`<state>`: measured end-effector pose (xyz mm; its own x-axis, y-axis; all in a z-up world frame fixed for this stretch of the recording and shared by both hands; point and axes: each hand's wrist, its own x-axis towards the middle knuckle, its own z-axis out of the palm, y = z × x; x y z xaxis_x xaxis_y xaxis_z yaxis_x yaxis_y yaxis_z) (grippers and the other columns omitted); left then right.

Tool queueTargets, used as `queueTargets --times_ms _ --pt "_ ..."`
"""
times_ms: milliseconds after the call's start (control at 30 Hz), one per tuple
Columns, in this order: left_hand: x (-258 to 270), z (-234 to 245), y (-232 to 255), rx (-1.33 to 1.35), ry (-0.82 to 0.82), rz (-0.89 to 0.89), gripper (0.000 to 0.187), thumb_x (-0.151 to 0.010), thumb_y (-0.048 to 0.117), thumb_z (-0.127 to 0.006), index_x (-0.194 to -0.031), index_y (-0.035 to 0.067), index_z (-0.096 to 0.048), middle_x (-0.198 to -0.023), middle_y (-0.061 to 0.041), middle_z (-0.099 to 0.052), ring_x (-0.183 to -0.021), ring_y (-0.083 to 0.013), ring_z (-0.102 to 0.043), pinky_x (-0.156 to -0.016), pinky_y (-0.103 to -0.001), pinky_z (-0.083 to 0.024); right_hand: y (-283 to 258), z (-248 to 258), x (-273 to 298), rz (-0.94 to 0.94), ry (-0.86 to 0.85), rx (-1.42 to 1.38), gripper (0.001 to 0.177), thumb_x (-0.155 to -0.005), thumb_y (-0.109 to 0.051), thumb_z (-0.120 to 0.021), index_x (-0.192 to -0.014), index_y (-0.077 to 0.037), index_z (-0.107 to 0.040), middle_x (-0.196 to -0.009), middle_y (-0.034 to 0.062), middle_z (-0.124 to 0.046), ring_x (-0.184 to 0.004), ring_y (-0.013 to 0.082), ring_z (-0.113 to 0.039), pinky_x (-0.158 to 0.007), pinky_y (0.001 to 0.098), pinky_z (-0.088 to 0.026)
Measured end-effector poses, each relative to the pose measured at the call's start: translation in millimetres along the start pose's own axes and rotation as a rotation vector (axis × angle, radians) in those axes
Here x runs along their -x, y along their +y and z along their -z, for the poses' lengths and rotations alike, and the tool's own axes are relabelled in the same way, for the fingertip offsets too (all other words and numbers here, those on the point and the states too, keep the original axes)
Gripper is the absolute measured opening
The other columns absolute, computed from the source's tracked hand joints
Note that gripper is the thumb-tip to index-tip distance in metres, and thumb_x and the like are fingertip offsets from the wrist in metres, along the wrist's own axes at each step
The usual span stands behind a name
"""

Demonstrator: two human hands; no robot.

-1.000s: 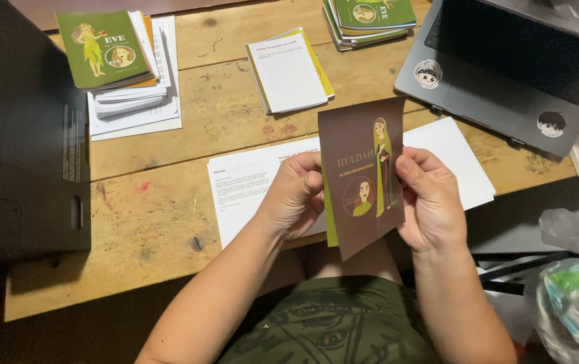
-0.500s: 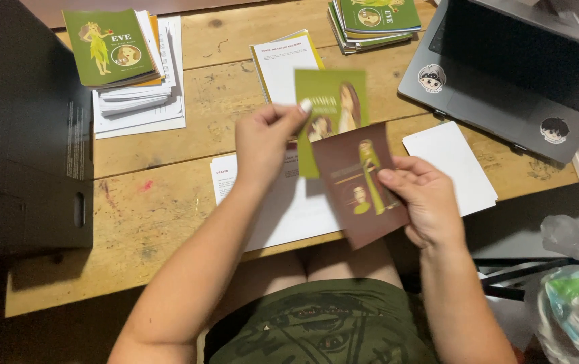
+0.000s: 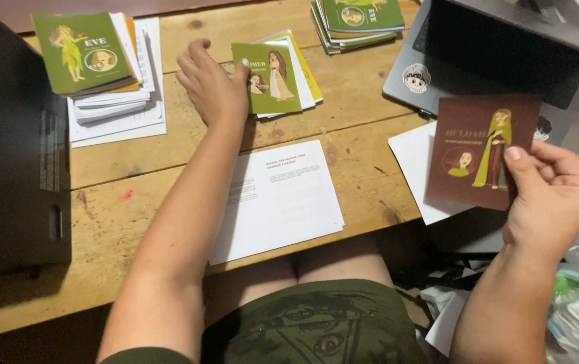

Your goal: The person is folding and assembling small printed booklets and sorting papers on a desk.

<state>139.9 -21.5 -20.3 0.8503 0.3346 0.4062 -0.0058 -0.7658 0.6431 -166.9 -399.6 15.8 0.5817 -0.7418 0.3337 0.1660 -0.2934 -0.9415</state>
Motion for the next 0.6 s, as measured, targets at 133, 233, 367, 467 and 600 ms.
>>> queueTargets --times_ms 133,233,367,467,600 --pt "39.9 80.3 14.1 0.151 -0.170 -0.434 0.041 -0.100 0.024 -0.077 -0.133 0.013 -0.054 -0.130 -0.009 -0.055 -0.119 -0.0341 -0.045 -0.101 -0.043 -0.038 10.0 5.6 -5.1 -0.017 0.002 0.077 0.026 -0.105 -0.009 -0.091 -0.128 -0.010 -0.077 -0.100 -0.0020 -0.075 -0.088 -0.0041 -0.068 -0.090 0.0118 -0.064" --pt "94.0 144.5 8.0 0.162 -0.687 -0.710 0.025 -0.085 0.012 -0.072 -0.109 0.007 -0.074 -0.105 -0.018 -0.077 -0.104 -0.0428 -0.069 -0.084 -0.054 -0.052 19.0 -4.0 0.4 -0.168 -0.074 0.018 0.028 -0.100 -0.010 -0.087 -0.125 -0.011 -0.074 -0.105 0.0027 -0.079 -0.089 0.0000 -0.075 -0.086 0.0152 -0.068" --pt "158.3 201.4 -28.3 -0.124 -0.813 -0.895 0.056 -0.087 0.037 -0.086 -0.131 0.011 -0.064 -0.143 -0.017 -0.065 -0.127 -0.0440 -0.061 -0.088 -0.056 -0.062 41.5 -9.1 10.7 -0.153 -0.174 0.102 0.033 -0.099 -0.008 -0.087 -0.130 -0.009 -0.072 -0.114 0.0076 -0.079 -0.095 0.0025 -0.073 -0.087 0.0187 -0.065" --pt "176.7 201.8 -60.1 -0.285 -0.764 -0.890 0.066 -0.079 0.043 -0.091 -0.133 0.019 -0.061 -0.152 -0.012 -0.062 -0.137 -0.0426 -0.060 -0.077 -0.056 -0.065 61.8 -8.7 9.2 0.018 -0.228 0.286 0.033 -0.103 -0.001 -0.087 -0.133 -0.002 -0.073 -0.115 0.0112 -0.078 -0.098 0.0073 -0.071 -0.088 0.0230 -0.062" --pt "186.5 211.1 -64.5 -0.288 -0.596 -0.952 0.045 -0.090 0.042 -0.084 -0.124 0.018 -0.067 -0.144 -0.006 -0.071 -0.130 -0.0320 -0.072 -0.057 -0.049 -0.068 51.4 -10.3 22.7 0.502 -0.219 0.693 0.051 -0.093 0.007 -0.101 -0.139 0.004 -0.079 -0.116 0.0174 -0.075 -0.090 0.0251 -0.065 -0.083 0.0376 -0.052"
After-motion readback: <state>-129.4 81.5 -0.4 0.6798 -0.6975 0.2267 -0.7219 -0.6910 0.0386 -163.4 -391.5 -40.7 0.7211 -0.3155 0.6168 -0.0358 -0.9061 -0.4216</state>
